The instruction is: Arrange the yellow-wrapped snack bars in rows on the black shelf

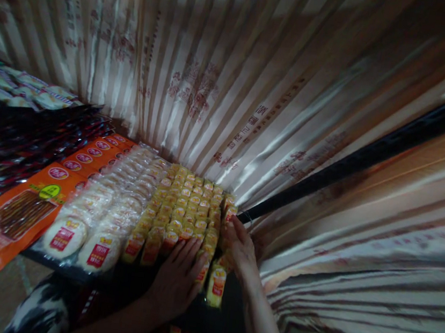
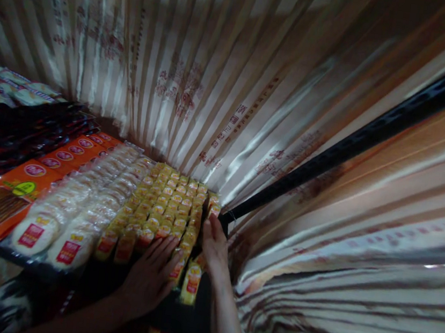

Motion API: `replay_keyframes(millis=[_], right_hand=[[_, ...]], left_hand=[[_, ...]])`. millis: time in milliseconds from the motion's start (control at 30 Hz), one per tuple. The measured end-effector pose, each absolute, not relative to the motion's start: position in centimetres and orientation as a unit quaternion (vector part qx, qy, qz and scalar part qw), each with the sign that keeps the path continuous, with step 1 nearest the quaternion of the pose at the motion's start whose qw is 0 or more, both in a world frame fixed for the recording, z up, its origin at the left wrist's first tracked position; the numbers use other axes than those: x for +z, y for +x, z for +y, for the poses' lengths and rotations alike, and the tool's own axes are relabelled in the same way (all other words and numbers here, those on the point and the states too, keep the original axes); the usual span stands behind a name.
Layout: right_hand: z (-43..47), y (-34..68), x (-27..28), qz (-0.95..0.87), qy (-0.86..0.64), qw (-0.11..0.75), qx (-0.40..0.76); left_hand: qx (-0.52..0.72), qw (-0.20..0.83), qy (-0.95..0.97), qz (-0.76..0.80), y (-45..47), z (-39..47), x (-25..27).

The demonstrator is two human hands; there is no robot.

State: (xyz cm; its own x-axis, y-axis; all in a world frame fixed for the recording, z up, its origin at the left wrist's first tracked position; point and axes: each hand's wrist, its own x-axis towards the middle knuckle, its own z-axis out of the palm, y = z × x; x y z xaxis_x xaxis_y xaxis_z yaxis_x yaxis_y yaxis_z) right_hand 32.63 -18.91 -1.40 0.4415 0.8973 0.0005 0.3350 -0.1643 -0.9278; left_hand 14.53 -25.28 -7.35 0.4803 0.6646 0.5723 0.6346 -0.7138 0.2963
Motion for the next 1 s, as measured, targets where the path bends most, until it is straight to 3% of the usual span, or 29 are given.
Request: replay_keyframes(millis=[200,333,533,767,1000], right_hand=[[-22.0,31.5,0.1,-0.467,-0.705,0.466,0.261],[-25.2,31.6,-1.3,-0.495,-0.711,0.469,0.17],[-28.2,32.1,-1.7,-0.582,-0.708,0.398,0.041],[-24.0,31.3,0.8,-0.542,-0.708,0.4,0.213],[-18.9,31.6,1.9,-0.553,-0.747,0.253,0.269]], left_hand=[[0.332,0.024,0.865,0.376,14.6,-25.3,-7.4],[0.34,0.012,0.862,0.376,14.8,-25.4,-7.5],[0.355,-0.005,0.862,0.362,14.8,-25.4,-7.7],[0.334,-0.034,0.895,0.292,14.3,-26.3,-6.9],[0.278,0.011,0.917,0.286,14.2,-27.5,-5.8]])
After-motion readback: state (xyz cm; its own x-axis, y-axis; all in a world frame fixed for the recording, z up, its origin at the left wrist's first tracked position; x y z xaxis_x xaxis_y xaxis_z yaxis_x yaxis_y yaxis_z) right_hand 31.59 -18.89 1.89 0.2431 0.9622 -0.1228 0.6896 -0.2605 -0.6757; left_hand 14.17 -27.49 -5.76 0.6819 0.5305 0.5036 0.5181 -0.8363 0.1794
